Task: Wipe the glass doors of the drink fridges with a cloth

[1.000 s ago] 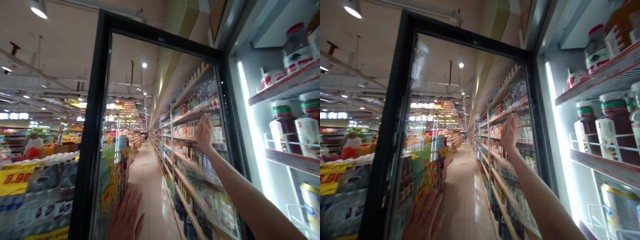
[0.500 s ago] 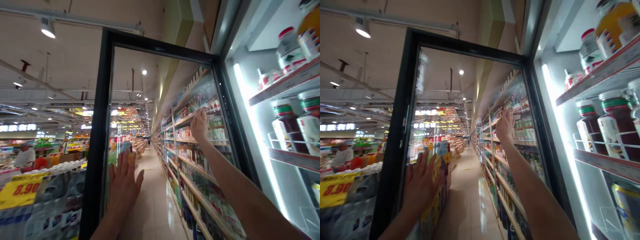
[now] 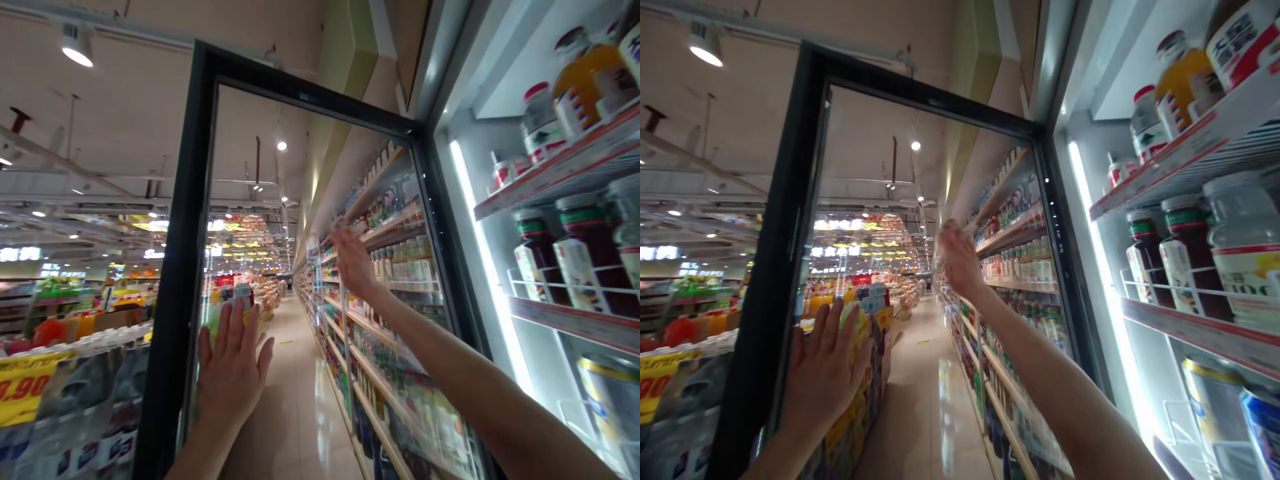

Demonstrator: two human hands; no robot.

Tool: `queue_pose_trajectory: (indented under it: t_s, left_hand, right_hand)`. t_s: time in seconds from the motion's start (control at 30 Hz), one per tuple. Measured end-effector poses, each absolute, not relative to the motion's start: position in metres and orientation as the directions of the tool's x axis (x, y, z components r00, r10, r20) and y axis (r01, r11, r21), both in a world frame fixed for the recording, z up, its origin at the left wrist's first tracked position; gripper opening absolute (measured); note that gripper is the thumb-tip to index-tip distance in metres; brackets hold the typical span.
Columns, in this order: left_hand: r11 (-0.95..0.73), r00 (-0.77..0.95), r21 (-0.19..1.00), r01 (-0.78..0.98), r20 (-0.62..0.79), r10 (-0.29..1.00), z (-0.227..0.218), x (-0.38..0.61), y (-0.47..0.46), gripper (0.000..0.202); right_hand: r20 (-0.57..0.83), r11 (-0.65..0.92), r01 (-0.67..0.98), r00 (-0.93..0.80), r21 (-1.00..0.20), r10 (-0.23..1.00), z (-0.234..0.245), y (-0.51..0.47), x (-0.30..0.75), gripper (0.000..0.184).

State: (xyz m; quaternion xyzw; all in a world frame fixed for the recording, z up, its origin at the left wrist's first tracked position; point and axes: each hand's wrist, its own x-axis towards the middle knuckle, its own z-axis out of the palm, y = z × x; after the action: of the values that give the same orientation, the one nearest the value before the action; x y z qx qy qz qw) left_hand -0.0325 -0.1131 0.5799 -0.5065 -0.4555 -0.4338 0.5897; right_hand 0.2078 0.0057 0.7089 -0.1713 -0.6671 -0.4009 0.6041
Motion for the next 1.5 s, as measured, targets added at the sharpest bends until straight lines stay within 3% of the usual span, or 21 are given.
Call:
queue_pose_trajectory:
  t_s: [0.07,0.1,0.13,0.23,0.3,0.4,0.47,0.53,0.63,0.67,0.8,0.87,0.93,1.0,1.03,1.13,1.17,1.2,1.33,1.4,1.5]
  left_hand:
    - [0.114,0.211,-0.204,0.972,0.976,-0.051,0.580,-0.034,-0.112,0.070]
    - [0.113,0.212,-0.205,0.972,0.976,-0.050,0.580,-0.035,-0.111,0.071]
    - [0.111,0.211,-0.205,0.973,0.976,-0.050,0.579,-0.036,-0.110,0.071]
    - [0.093,0.209,-0.204,0.975,0.977,-0.046,0.578,-0.038,-0.109,0.070]
    - [0.079,0.205,-0.201,0.976,0.978,-0.047,0.578,-0.039,-0.108,0.070]
    - [0.063,0.201,-0.197,0.978,0.979,-0.048,0.579,-0.039,-0.107,0.069]
    - [0.057,0.198,-0.195,0.979,0.979,-0.042,0.579,-0.039,-0.107,0.067]
    - [0.056,0.193,-0.192,0.980,0.981,-0.029,0.579,-0.039,-0.107,0.066]
    - [0.056,0.175,-0.174,0.983,0.984,-0.010,0.579,-0.039,-0.107,0.065]
    - [0.054,0.171,-0.170,0.984,0.985,-0.008,0.579,-0.039,-0.107,0.064]
    - [0.038,0.169,-0.168,0.985,0.986,-0.012,0.579,-0.039,-0.107,0.062]
    - [0.029,0.171,-0.171,0.985,0.985,-0.012,0.579,-0.039,-0.108,0.062]
    - [0.026,0.172,-0.171,0.985,0.985,-0.013,0.579,-0.039,-0.108,0.062]
    - [0.031,0.171,-0.171,0.985,0.985,-0.004,0.578,-0.038,-0.109,0.061]
    - [0.034,0.168,-0.168,0.985,0.986,0.002,0.578,-0.038,-0.109,0.061]
    - [0.037,0.166,-0.167,0.985,0.986,0.020,0.579,-0.038,-0.109,0.060]
    - [0.037,0.166,-0.166,0.985,0.986,0.024,0.579,-0.038,-0.109,0.059]
    - [0.036,0.166,-0.167,0.985,0.986,0.024,0.579,-0.038,-0.108,0.059]
    - [0.038,0.165,-0.166,0.985,0.986,0.024,0.579,-0.040,-0.108,0.060]
    - [0.038,0.161,-0.162,0.986,0.986,0.032,0.578,-0.040,-0.108,0.061]
    - [0.022,0.158,-0.159,0.987,0.987,0.039,0.578,-0.040,-0.108,0.061]
  right_hand:
    - [0.792,0.578,0.550,-0.497,0.603,-0.353,0.700,-0.003,0.185,0.048]
    - [0.764,0.572,0.519,-0.531,0.635,-0.366,0.699,-0.006,0.179,0.047]
    - [0.798,0.587,0.549,-0.486,0.595,-0.355,0.701,-0.008,0.177,0.046]
    - [0.974,0.650,0.732,-0.084,0.205,-0.212,0.707,-0.009,0.179,0.048]
    - [0.982,0.649,0.742,-0.061,0.165,-0.181,0.697,-0.011,0.175,0.050]
    - [0.812,0.591,0.567,-0.488,0.573,-0.320,0.663,-0.016,0.163,0.052]
    - [0.678,0.538,0.446,-0.629,0.715,-0.380,0.646,-0.016,0.163,0.053]
    - [0.809,0.565,0.584,-0.486,0.582,-0.331,0.643,-0.013,0.170,0.052]
    - [0.981,0.619,0.770,-0.048,0.155,-0.187,0.649,-0.010,0.177,0.051]
    - [0.983,0.623,0.768,-0.047,0.150,-0.179,0.648,-0.011,0.176,0.053]
    - [0.835,0.601,0.596,-0.488,0.533,-0.255,0.632,-0.014,0.169,0.058]
    - [0.891,0.610,0.657,-0.399,0.444,-0.219,0.629,-0.013,0.173,0.055]
    - [0.984,0.621,0.765,-0.106,0.171,-0.140,0.629,-0.010,0.179,0.052]
    - [0.994,0.620,0.783,0.018,0.051,-0.105,0.624,-0.009,0.181,0.052]
    - [0.991,0.626,0.772,-0.043,0.113,-0.126,0.619,-0.009,0.180,0.053]
    - [0.866,0.617,0.615,-0.420,0.490,-0.269,0.599,-0.009,0.179,0.054]
    - [0.844,0.609,0.592,-0.450,0.527,-0.293,0.594,-0.008,0.182,0.054]
    - [0.870,0.611,0.623,-0.403,0.488,-0.284,0.591,-0.006,0.186,0.053]
    - [0.990,0.630,0.776,0.091,-0.004,-0.107,0.587,0.003,0.202,0.053]
    - [0.992,0.647,0.756,-0.021,0.096,-0.123,0.580,0.003,0.202,0.056]
    - [0.880,0.633,0.621,-0.405,0.463,-0.247,0.566,0.002,0.207,0.063]
